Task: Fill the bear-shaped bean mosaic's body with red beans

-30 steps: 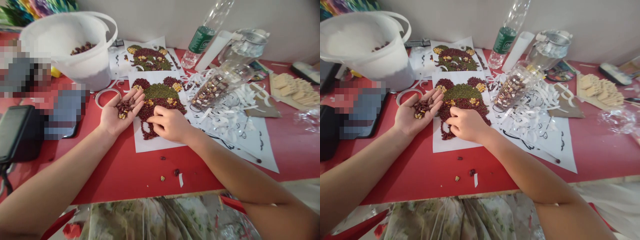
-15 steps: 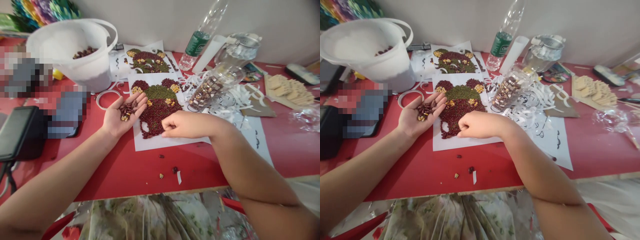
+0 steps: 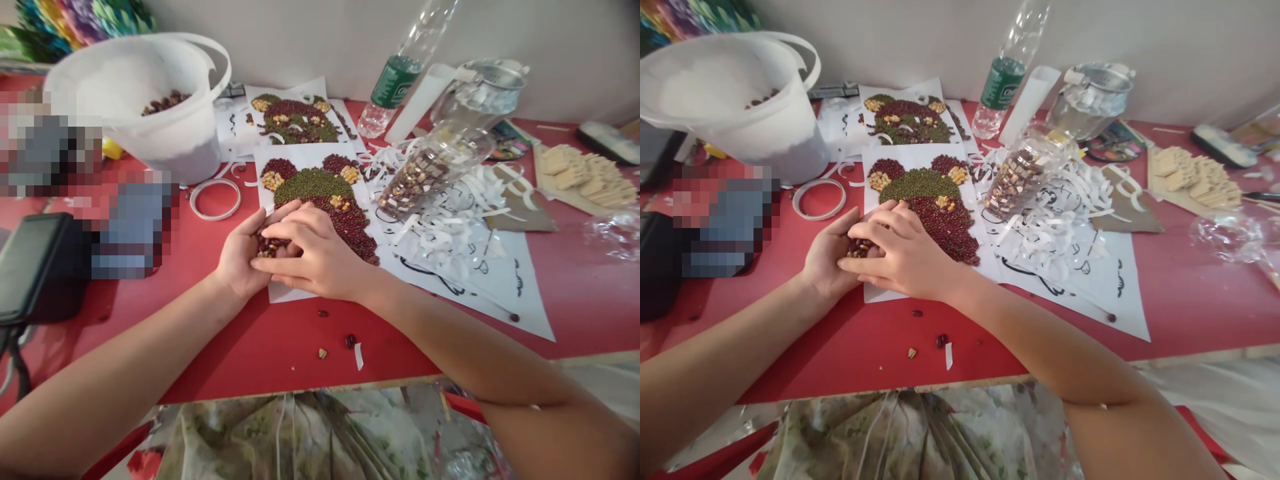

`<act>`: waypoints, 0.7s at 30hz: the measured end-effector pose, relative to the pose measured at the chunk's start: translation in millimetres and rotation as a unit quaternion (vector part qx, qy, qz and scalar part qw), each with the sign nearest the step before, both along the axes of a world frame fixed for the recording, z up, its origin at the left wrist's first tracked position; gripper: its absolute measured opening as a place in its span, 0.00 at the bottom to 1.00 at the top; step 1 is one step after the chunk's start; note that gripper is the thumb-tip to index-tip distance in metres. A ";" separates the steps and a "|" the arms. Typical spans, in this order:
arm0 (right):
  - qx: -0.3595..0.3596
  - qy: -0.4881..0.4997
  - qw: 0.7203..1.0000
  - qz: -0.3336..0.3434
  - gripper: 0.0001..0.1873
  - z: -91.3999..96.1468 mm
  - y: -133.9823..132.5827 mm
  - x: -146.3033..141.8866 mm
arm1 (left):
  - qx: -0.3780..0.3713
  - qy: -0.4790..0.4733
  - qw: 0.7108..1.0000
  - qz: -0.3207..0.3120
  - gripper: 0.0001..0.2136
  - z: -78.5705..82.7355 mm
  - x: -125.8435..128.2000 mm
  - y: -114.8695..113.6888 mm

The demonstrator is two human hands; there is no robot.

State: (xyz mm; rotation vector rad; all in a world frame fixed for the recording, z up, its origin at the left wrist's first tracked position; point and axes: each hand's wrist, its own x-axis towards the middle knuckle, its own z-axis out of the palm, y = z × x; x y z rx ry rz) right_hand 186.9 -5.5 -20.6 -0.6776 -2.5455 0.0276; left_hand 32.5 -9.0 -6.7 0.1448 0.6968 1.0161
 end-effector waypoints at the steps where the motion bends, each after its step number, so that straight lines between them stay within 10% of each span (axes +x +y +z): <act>1: 0.002 -0.010 1.000 -0.006 0.14 0.1 0.5 1.2 | -0.010 -0.007 1.000 -0.001 0.23 0.5 0.9 -0.9; 21: -0.052 0.147 0.986 -0.055 0.08 -0.3 15.4 8.3 | -0.011 -0.074 0.997 0.014 0.21 2.5 7.2 -3.3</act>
